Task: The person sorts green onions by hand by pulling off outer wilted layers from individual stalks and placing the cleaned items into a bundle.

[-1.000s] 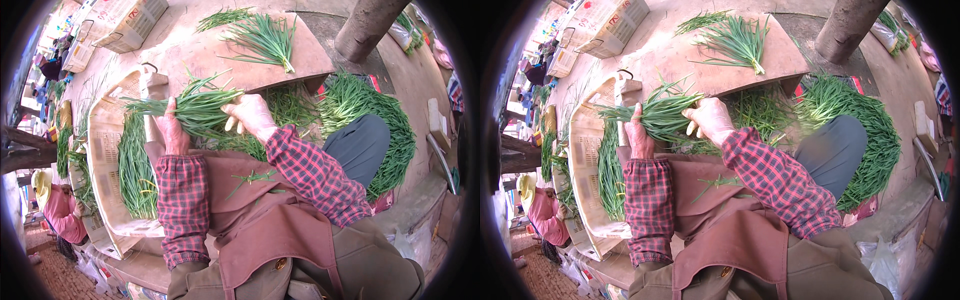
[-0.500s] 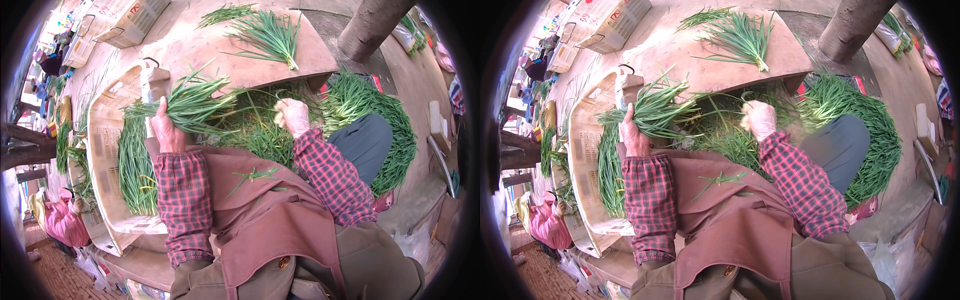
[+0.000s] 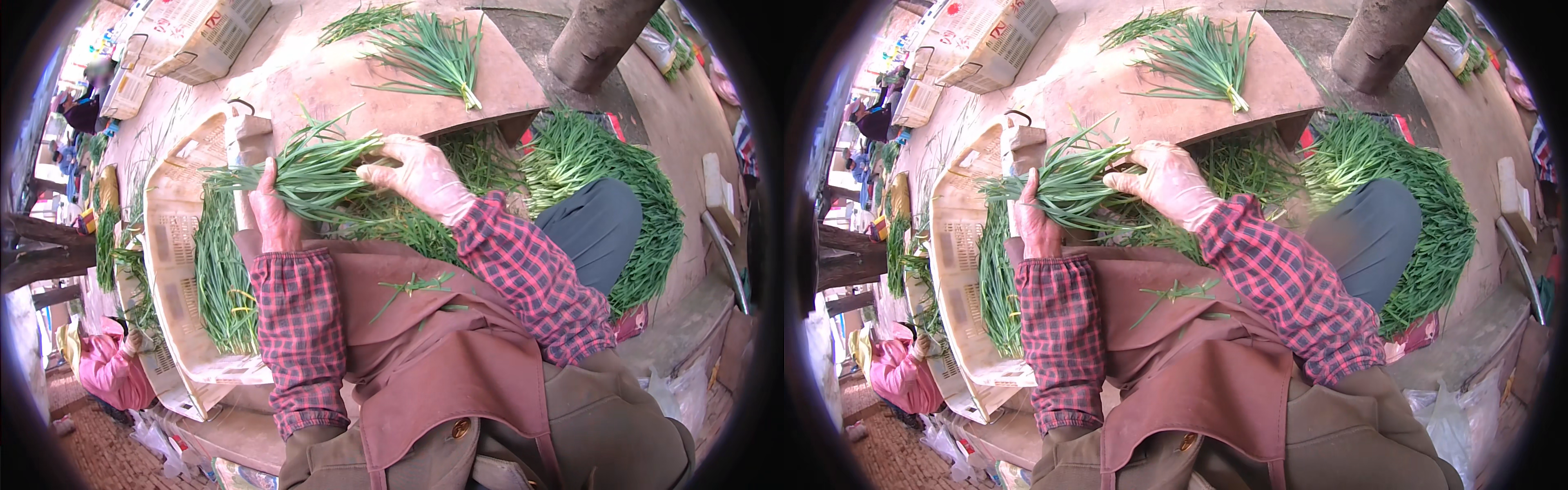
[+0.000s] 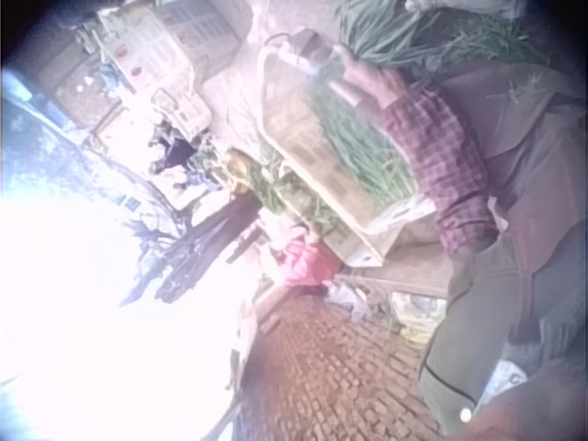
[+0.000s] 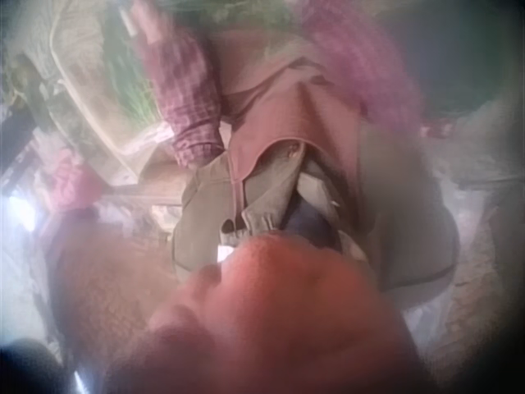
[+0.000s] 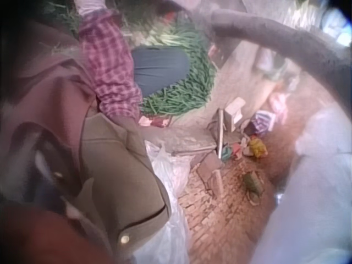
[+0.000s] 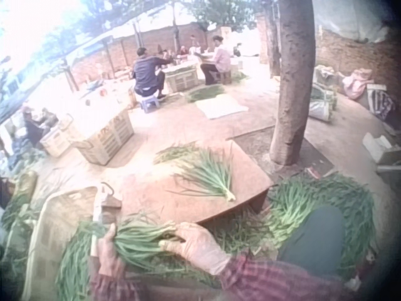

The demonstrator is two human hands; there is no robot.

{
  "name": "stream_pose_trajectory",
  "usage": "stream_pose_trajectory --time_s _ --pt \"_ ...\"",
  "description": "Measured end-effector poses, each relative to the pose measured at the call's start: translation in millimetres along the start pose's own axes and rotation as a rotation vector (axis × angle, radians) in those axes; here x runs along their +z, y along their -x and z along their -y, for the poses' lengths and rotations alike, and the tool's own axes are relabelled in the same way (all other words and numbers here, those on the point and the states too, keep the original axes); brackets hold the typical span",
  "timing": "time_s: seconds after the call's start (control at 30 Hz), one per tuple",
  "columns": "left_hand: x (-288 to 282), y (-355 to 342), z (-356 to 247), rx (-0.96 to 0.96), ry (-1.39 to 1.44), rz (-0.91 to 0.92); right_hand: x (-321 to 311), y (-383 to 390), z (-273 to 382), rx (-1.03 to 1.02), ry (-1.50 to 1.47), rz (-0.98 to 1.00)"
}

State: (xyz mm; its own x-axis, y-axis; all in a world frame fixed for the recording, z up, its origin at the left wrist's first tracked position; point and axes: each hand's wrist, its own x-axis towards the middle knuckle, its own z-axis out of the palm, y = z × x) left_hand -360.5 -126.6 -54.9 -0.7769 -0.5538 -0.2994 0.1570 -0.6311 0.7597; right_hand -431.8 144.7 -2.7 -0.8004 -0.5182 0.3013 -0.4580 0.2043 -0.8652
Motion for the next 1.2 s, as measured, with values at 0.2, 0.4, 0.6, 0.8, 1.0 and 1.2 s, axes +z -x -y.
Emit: stream_pose_trajectory --time_s 0.2,0.4,0.6,0.8,1.0,1.2 --pt "18 18 -8 -0.062 0.085 0.002 3 13 -40 0.212 -0.514 -0.317" --pt "18 22 -15 -0.108 0.179 0.059 -34 42 -46 0.357 -0.41 -0.126" --pt "17 21 -10 -0.11 0.187 0.11 13 24 11 0.363 -0.842 0.095" --pt "4 4 -7 -0.026 0.134 0.021 -4 24 -6 0.622 -1.048 0.166" --pt "18 29 -24 -0.068 0.258 0.056 -58 57 -106 0.739 -0.384 -0.106" --pt "23 23 -14 -0.067 0.216 0.066 -28 46 -20 0.527 -0.241 -0.174"
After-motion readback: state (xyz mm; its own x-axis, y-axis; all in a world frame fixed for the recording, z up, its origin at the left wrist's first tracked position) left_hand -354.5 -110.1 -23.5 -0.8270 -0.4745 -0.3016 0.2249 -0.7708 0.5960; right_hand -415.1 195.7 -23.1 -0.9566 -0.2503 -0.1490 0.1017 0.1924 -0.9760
